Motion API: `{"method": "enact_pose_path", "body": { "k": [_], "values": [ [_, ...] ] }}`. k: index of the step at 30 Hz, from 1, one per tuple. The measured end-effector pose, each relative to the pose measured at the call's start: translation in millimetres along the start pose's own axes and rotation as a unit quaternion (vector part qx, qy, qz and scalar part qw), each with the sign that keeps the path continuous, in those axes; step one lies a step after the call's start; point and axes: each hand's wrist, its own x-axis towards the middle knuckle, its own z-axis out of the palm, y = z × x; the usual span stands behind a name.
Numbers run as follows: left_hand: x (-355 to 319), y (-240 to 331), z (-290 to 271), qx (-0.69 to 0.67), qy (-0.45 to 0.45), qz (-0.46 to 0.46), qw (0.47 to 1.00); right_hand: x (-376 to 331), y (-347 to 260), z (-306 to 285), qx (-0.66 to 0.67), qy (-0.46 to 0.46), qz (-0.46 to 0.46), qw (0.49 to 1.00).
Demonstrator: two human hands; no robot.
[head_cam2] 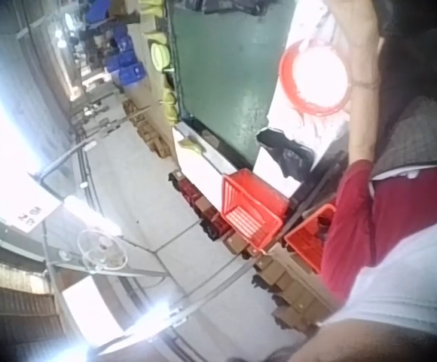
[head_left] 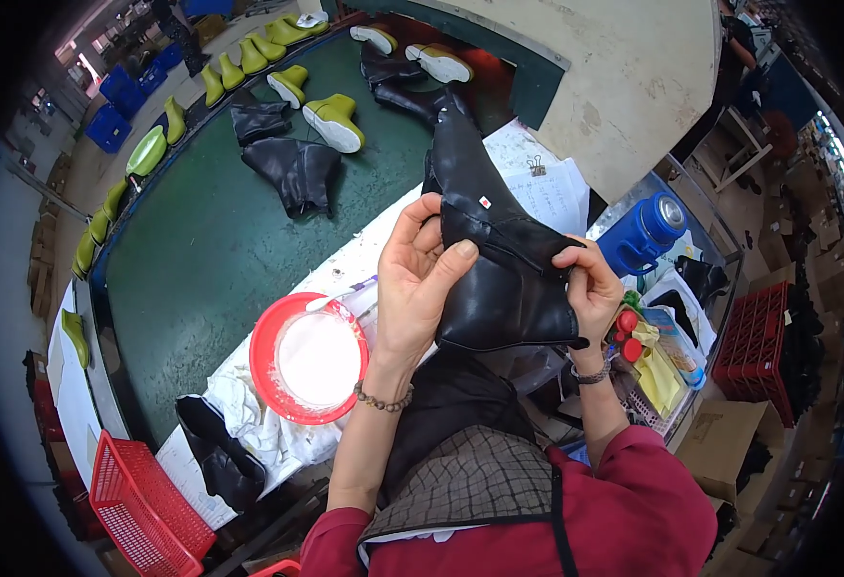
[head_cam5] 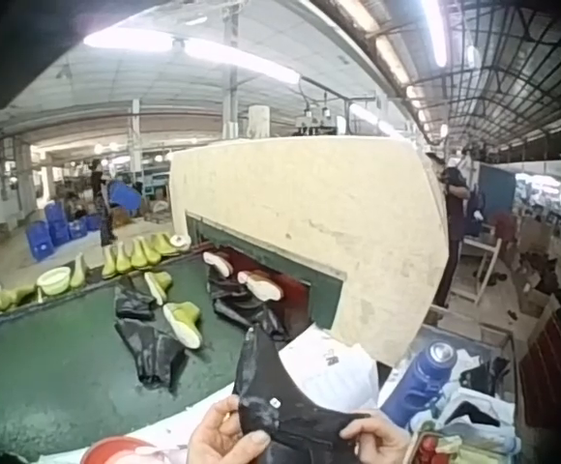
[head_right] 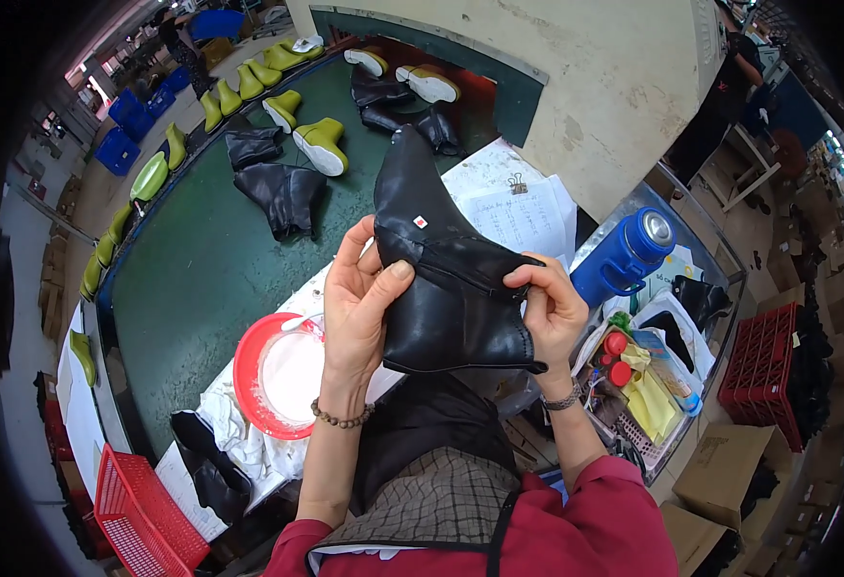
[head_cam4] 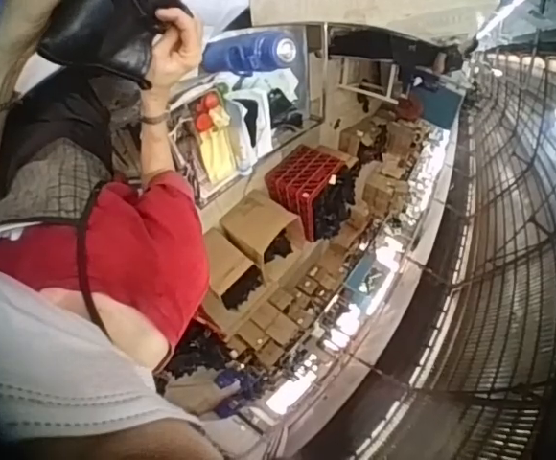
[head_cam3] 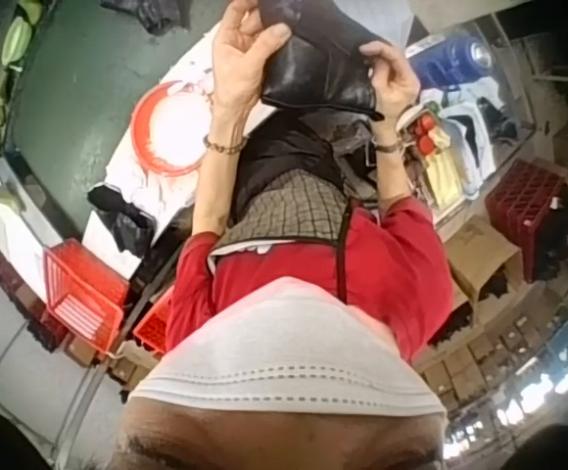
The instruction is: Apply adhesive or primer to the edges of a shoe upper using a brush.
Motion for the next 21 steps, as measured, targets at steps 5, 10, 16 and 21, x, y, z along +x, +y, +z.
{"method": "enact_pose_path", "body": {
  "k": [5, 10, 16, 21],
  "values": [
    [-1, -1, -13, 0.098, -0.003, 0.025, 0.995, 17, -11, -20, -0.093, -0.197, 0.025, 0.976],
    [-8, -7, -9, 0.149, -0.003, 0.0, 0.989, 29, -34, -12, -0.068, -0.151, 0.001, 0.986],
    [-11, -12, -9, 0.163, -0.053, -0.024, 0.985, 29, -50, 14, -0.082, -0.176, 0.001, 0.981],
    [-13, -9, -9, 0.166, -0.065, -0.045, 0.983, 22, -56, 13, -0.05, -0.172, 0.033, 0.983]
  ]
}}
